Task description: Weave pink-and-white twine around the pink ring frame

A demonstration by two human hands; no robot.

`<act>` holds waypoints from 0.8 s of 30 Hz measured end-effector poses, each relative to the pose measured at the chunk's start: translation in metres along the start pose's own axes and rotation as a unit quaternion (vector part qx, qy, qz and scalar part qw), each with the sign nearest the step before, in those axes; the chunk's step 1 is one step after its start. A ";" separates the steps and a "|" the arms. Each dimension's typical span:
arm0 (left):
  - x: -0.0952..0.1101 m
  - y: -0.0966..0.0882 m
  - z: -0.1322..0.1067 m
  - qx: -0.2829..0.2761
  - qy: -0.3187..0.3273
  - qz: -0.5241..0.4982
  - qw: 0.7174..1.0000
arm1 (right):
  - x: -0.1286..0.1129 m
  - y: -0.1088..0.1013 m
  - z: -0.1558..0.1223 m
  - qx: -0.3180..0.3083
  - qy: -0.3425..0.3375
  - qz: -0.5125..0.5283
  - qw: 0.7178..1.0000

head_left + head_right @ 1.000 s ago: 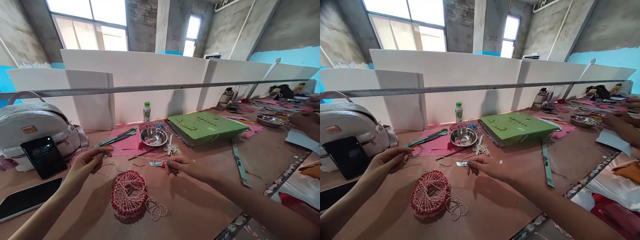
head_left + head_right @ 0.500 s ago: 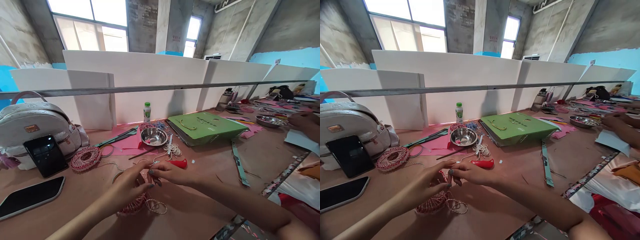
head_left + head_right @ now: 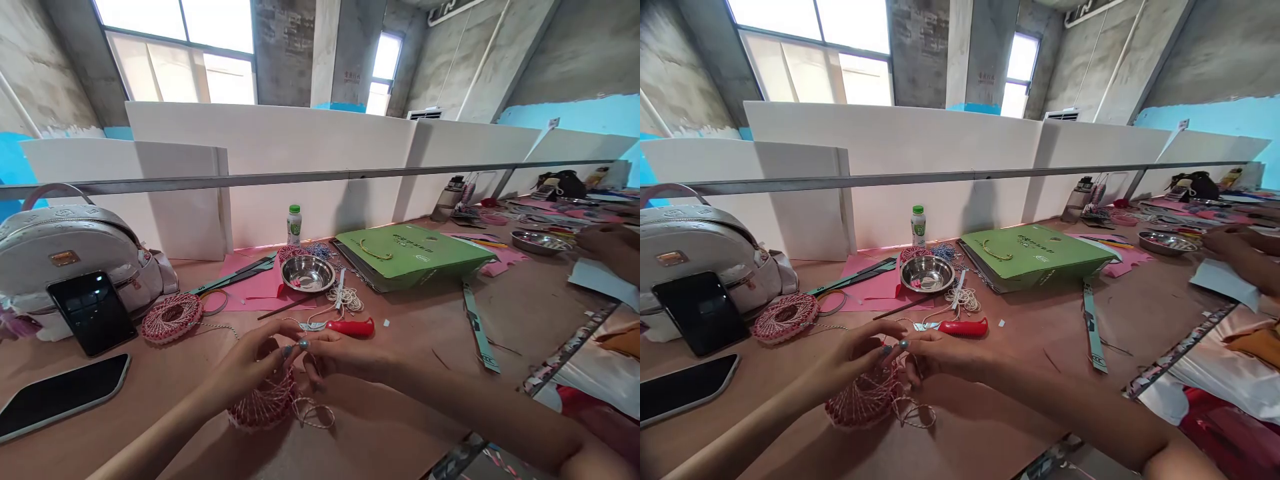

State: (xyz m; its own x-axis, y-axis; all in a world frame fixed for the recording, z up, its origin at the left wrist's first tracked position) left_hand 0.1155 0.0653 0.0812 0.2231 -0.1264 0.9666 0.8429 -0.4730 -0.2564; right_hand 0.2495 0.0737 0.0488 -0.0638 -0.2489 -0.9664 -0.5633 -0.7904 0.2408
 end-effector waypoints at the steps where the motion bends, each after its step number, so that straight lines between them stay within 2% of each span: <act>1: 0.003 0.003 0.001 -0.002 0.005 0.004 1.000 | -0.001 0.003 0.000 -0.007 -0.001 -0.019 1.000; 3: 0.003 0.007 0.003 -0.004 0.008 0.005 1.000 | -0.005 0.010 0.000 -0.024 -0.007 -0.069 0.997; 6: -0.010 0.014 0.006 -0.038 -0.038 -0.042 0.998 | -0.009 0.015 -0.001 -0.036 -0.018 -0.127 0.991; 8: -0.021 0.017 0.007 -0.062 -0.073 -0.066 0.993 | -0.011 0.017 -0.003 -0.039 -0.021 -0.136 0.990; 10: -0.026 0.013 0.006 -0.063 -0.081 -0.058 0.993 | -0.011 0.017 -0.005 -0.040 -0.015 -0.118 0.992; 12: -0.023 0.003 0.004 -0.038 -0.064 -0.017 0.997 | -0.010 0.014 -0.008 -0.028 -0.007 -0.068 0.997; 15: -0.008 -0.018 0.002 0.028 -0.018 0.049 0.998 | -0.010 0.008 -0.010 -0.010 -0.015 0.017 1.000; 17: -0.001 -0.033 -0.001 0.087 -0.012 0.013 0.996 | -0.009 0.004 -0.011 -0.002 -0.024 0.042 0.999; 21: 0.000 -0.048 -0.007 0.170 -0.015 -0.166 0.971 | -0.008 -0.004 -0.014 0.022 -0.031 0.064 0.997; 22: 0.000 -0.048 -0.008 0.183 -0.008 -0.183 0.966 | -0.008 -0.005 -0.014 0.027 -0.032 0.073 0.996; 24: 0.004 -0.045 -0.009 0.202 0.015 -0.150 0.968 | -0.008 -0.005 -0.015 0.037 -0.034 0.088 0.995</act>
State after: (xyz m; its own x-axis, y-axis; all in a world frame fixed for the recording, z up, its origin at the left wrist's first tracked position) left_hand 0.0739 0.0779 0.0962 -0.0699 -0.0649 0.9954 0.9915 -0.1140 0.0622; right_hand 0.2652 0.0719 0.0567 -0.2212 -0.3382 -0.9147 -0.5974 -0.6944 0.4012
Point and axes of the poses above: each hand's wrist, its own z-axis towards the middle knuckle, its own y-axis out of the palm, x = y × z, the point moved 7 cm from there along z, towards the middle knuckle, and after that the axes turned 5 degrees about -y, right-handed, at the moved point
